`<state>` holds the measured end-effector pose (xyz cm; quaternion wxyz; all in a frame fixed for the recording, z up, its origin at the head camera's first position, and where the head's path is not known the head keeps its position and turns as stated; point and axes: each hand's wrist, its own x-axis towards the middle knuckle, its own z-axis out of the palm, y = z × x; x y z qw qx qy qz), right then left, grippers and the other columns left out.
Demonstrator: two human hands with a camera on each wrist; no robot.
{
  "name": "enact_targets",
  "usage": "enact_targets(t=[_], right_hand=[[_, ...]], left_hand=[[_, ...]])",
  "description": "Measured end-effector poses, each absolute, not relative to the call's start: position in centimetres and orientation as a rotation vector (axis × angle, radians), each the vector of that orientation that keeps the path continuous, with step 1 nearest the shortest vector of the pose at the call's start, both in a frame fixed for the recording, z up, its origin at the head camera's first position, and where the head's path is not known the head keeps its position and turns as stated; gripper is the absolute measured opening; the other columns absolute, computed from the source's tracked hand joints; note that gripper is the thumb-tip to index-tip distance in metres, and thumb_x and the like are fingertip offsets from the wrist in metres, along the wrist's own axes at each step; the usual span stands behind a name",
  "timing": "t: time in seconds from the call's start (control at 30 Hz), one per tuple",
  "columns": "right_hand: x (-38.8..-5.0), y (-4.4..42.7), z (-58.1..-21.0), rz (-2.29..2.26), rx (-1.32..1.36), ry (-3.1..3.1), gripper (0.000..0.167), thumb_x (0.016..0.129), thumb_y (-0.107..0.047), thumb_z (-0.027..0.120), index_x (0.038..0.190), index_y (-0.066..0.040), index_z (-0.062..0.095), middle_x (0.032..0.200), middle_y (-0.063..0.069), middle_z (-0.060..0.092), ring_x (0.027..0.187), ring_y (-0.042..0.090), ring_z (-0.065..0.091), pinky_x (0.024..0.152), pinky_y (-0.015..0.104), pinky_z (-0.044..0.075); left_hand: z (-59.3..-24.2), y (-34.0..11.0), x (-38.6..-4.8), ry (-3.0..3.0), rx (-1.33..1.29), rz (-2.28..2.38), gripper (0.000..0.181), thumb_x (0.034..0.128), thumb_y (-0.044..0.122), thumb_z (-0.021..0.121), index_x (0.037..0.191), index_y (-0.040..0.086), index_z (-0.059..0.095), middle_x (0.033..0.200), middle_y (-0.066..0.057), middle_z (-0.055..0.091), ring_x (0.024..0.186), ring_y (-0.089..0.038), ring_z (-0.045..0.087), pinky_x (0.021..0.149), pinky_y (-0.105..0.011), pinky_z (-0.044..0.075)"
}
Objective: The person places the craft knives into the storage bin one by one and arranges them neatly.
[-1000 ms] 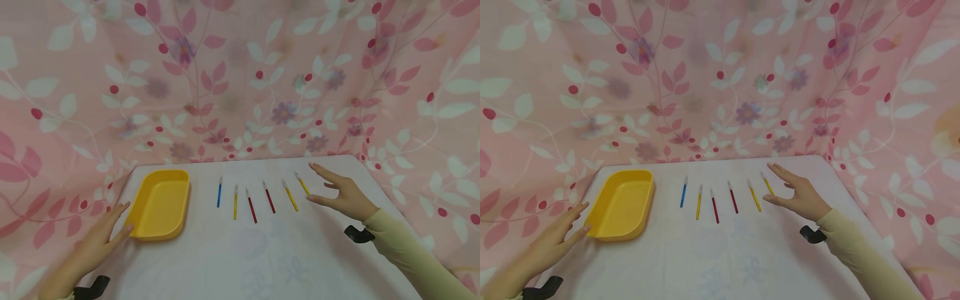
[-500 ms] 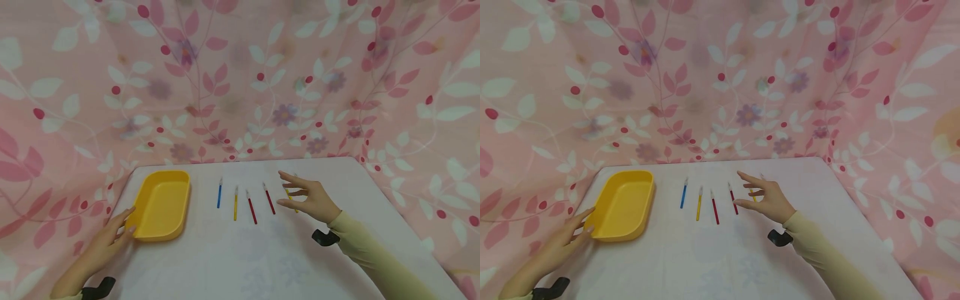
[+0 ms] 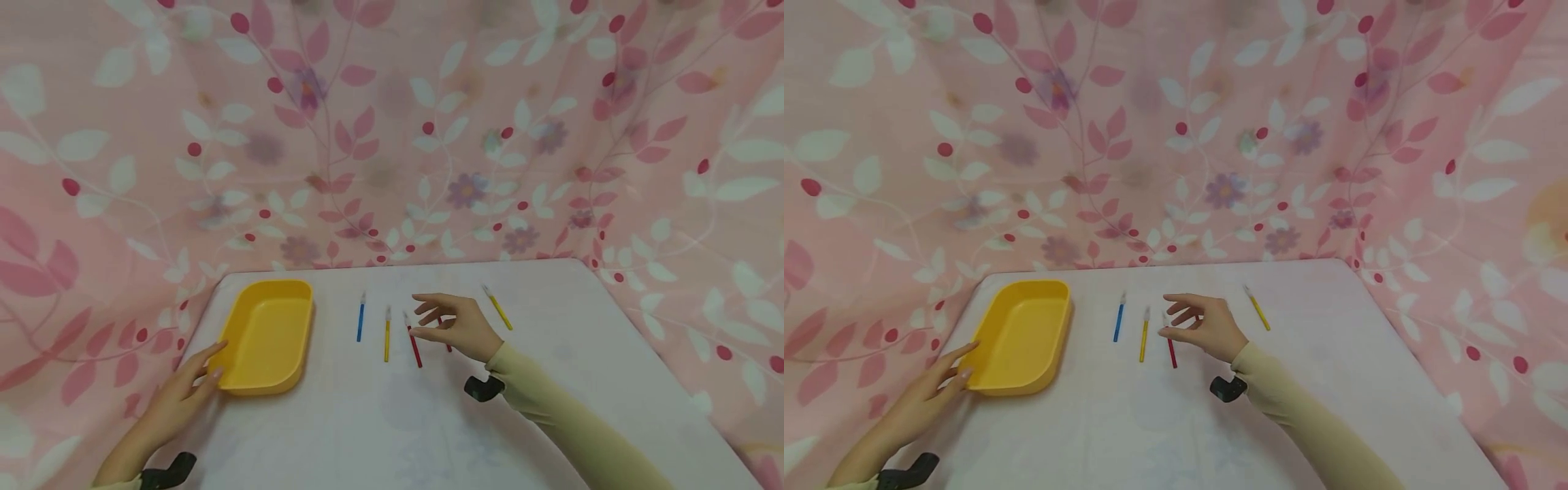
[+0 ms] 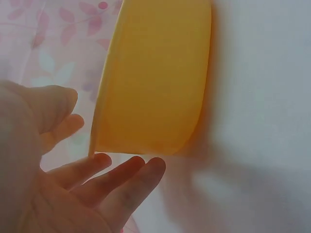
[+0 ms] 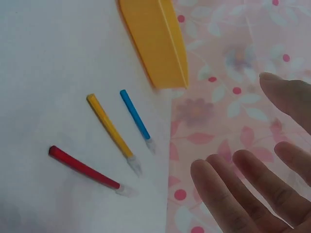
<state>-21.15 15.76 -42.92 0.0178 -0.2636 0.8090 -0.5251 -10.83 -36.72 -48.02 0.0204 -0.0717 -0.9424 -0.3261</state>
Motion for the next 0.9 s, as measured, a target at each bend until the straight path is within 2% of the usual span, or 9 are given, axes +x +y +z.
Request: enact_targets(t=[0.1,0.17,0.27,0.3,0.4,0.47,0.63,0.7,0.9], right_hand=[[-21.7,14.7,-43.3,-1.618,-0.803,2.513,0.062,0.089,-0.024,0.095,0.147,-0.020,0.071,0.120,0.003,0.078,0.101,0.023,0.078,0.079,0.039,0.065],[-22.1,13.8,-43.6,-1.609,-0.792,2.507,0.061,0.090,-0.024,0.094,0.147,-0.020,0.071,0.121,0.003,0.078,0.100,0.020,0.078,0.079,0.038,0.065],[-22.6,12.5,-44.2,-1.617,-0.774,2.475,0.059,0.091,-0.021,0.093,0.146,-0.018,0.072,0.123,0.008,0.078,0.099,0.021,0.078,0.080,0.036,0.065],[-22.8,12.1,-44.4,-1.629,-0.765,2.453,0.059,0.091,-0.019,0.093,0.146,-0.017,0.071,0.123,0.010,0.077,0.099,0.023,0.078,0.081,0.037,0.066],[-23.4,10.7,-44.9,-1.695,-0.732,2.374,0.059,0.092,-0.014,0.091,0.147,-0.012,0.070,0.120,0.019,0.075,0.096,0.034,0.078,0.080,0.040,0.068],[-23.7,9.8,-45.3,-1.757,-0.699,2.309,0.059,0.092,-0.009,0.091,0.147,-0.008,0.069,0.118,0.025,0.073,0.094,0.041,0.077,0.079,0.046,0.069],[-24.7,7.7,-46.3,-1.801,-0.616,2.252,0.058,0.092,-0.008,0.090,0.145,-0.005,0.068,0.122,0.031,0.069,0.089,0.034,0.076,0.078,0.053,0.068],[-25.2,7.0,-46.7,-1.794,-0.594,2.263,0.057,0.092,-0.007,0.090,0.145,-0.004,0.068,0.125,0.031,0.068,0.090,0.032,0.076,0.078,0.052,0.068],[-26.6,5.6,-47.9,-1.832,-0.531,2.259,0.058,0.093,-0.003,0.088,0.146,0.000,0.066,0.132,0.035,0.066,0.093,0.052,0.075,0.077,0.055,0.067]], left_hand=[[-48.1,-36.7,-10.9,-2.903,-0.224,-1.023,0.053,0.1139,0.023,0.062,0.159,-0.001,0.048,0.158,-0.034,0.049,0.124,-0.061,0.060,0.102,-0.065,0.057],[-48.3,-36.8,-11.0,-2.874,-0.241,-1.024,0.050,0.1129,0.019,0.063,0.156,-0.003,0.051,0.154,-0.034,0.051,0.123,-0.057,0.061,0.103,-0.040,0.060],[-48.6,-36.8,-11.0,-2.849,-0.244,-1.013,0.047,0.1119,0.017,0.065,0.153,-0.004,0.054,0.151,-0.033,0.054,0.121,-0.050,0.061,0.094,-0.007,0.045],[-48.7,-36.8,-11.0,-2.845,-0.240,-1.007,0.046,0.1117,0.017,0.065,0.152,-0.003,0.055,0.150,-0.033,0.055,0.120,-0.047,0.061,0.092,-0.006,0.042],[-49.0,-36.9,-11.1,-2.843,-0.230,-1.033,0.046,0.1128,0.017,0.063,0.153,-0.004,0.054,0.151,-0.035,0.054,0.123,-0.050,0.059,0.102,-0.030,0.058],[-49.1,-37.0,-11.1,-2.848,-0.216,-1.046,0.046,0.1138,0.020,0.062,0.153,-0.003,0.053,0.152,-0.035,0.053,0.127,-0.053,0.057,0.104,-0.034,0.056],[-49.3,-37.0,-11.2,-2.845,-0.188,-1.123,0.048,0.1158,0.025,0.059,0.155,-0.002,0.052,0.155,-0.035,0.051,0.138,-0.055,0.050,0.095,0.000,0.032],[-49.4,-36.9,-11.2,-2.847,-0.176,-1.146,0.049,0.1164,0.027,0.058,0.156,-0.002,0.051,0.157,-0.034,0.050,0.140,-0.055,0.048,0.094,0.002,0.029],[-49.6,-36.9,-11.3,-2.862,-0.147,-1.167,0.048,0.1178,0.028,0.054,0.156,-0.001,0.051,0.159,-0.033,0.049,0.142,-0.055,0.047,0.094,0.002,0.029]])
